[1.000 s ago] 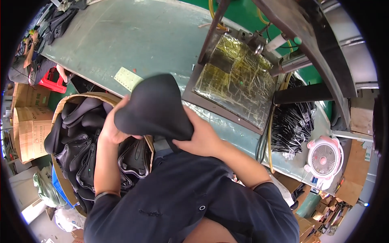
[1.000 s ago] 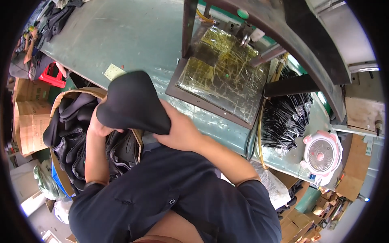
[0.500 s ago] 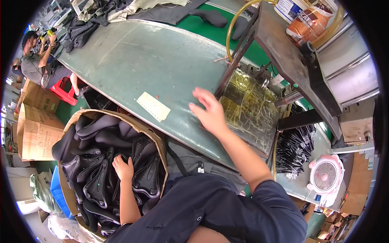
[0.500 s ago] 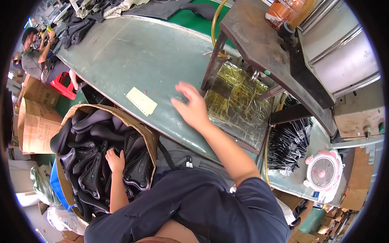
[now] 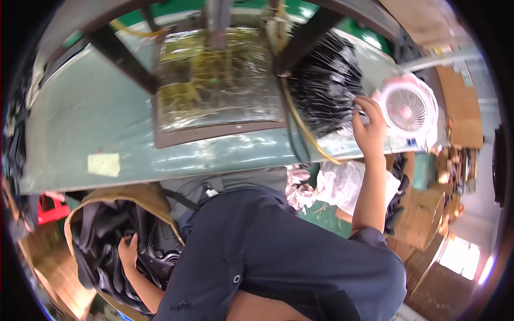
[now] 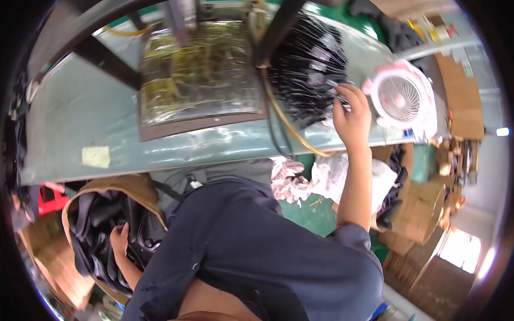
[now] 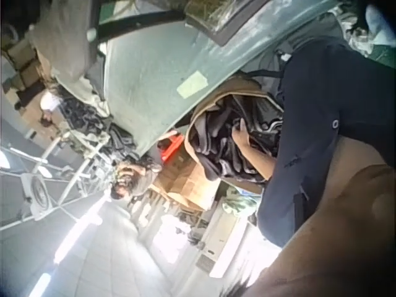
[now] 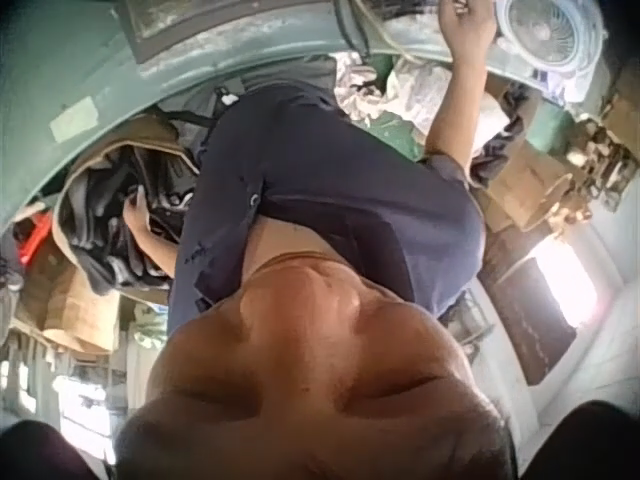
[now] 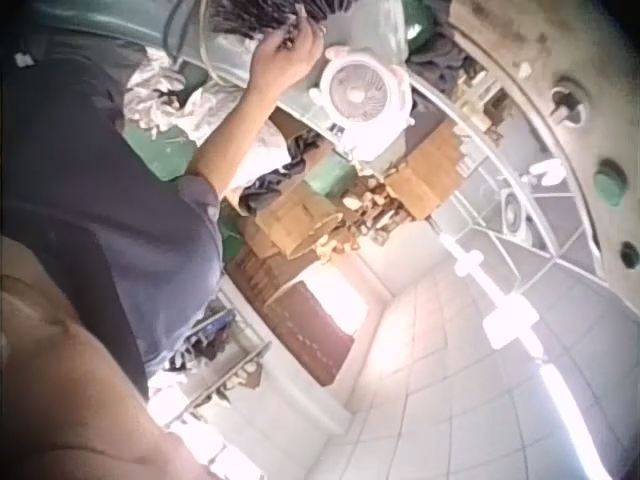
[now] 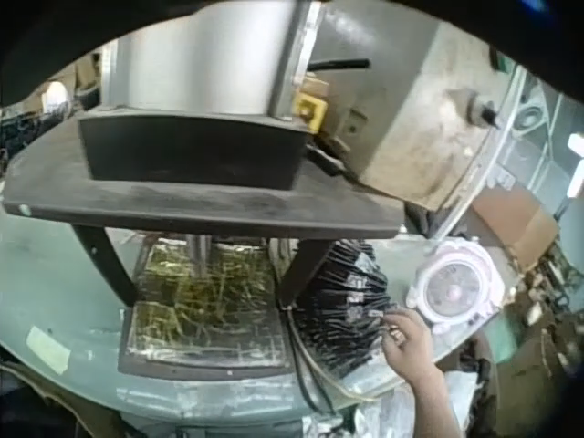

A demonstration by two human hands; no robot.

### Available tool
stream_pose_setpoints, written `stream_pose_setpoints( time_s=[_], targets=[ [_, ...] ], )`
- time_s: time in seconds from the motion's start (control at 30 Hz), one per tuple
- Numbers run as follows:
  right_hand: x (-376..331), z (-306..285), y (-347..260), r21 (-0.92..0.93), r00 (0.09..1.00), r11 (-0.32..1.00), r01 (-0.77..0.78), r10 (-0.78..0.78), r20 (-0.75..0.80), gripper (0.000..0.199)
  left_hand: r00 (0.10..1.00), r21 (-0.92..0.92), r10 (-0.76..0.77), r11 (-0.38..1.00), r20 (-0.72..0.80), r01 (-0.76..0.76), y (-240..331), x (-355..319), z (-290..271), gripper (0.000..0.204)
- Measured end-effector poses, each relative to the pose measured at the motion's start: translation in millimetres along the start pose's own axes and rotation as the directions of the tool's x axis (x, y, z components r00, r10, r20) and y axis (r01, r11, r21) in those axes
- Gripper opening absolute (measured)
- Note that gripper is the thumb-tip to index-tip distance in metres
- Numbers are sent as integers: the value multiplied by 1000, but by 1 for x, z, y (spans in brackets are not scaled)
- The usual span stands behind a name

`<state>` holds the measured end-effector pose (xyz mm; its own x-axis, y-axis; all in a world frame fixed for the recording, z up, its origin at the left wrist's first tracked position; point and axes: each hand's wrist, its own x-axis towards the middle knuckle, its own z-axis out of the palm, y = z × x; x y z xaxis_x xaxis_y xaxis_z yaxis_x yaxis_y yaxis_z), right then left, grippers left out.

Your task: Assemble bicycle seats by checking components and operating a press machine.

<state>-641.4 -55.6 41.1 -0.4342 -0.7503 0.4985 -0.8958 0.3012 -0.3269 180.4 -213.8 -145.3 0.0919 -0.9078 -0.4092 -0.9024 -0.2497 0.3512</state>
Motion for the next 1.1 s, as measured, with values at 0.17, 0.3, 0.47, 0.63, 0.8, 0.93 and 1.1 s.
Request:
stream_pose_setpoints(
  time_s=[0.17, 0.3, 0.47, 0.63, 0.8, 0.93, 1.1],
  targets=[
    [-21, -19, 40, -166, 978, 986, 3, 32, 206, 47, 952, 122, 89, 991, -293, -56, -1, 3, -64, 37],
    [-23, -17, 57, -280, 953, 951, 132, -44, 299, 70, 795, 217, 200, 972, -573, -88, 84, -3, -141, 30],
    [-24, -17, 68, -381, 935, 914, 138, 7, 354, 72, 529, 38, 648, 651, -547, -758, 283, -21, -102, 32],
    [-6, -28, 47, -487, 901, 795, 362, -166, 400, 54, 29, 24, 1000, 29, -11, -999, 460, -37, -13, 43],
    [6, -23, -17, -481, 830, 774, 413, -102, 548, 22, -24, -60, 978, -11, 208, -998, 530, -53, 48, 33],
    [-1, -24, -48, -379, 798, 863, 333, -44, 602, 12, -137, 118, 981, -154, 139, -981, 520, -15, 11, 40],
    [-8, -22, -43, -59, 809, 991, 121, -64, 585, 16, 143, 339, 984, 99, 109, -935, 490, 47, -38, 75]
  ],
)
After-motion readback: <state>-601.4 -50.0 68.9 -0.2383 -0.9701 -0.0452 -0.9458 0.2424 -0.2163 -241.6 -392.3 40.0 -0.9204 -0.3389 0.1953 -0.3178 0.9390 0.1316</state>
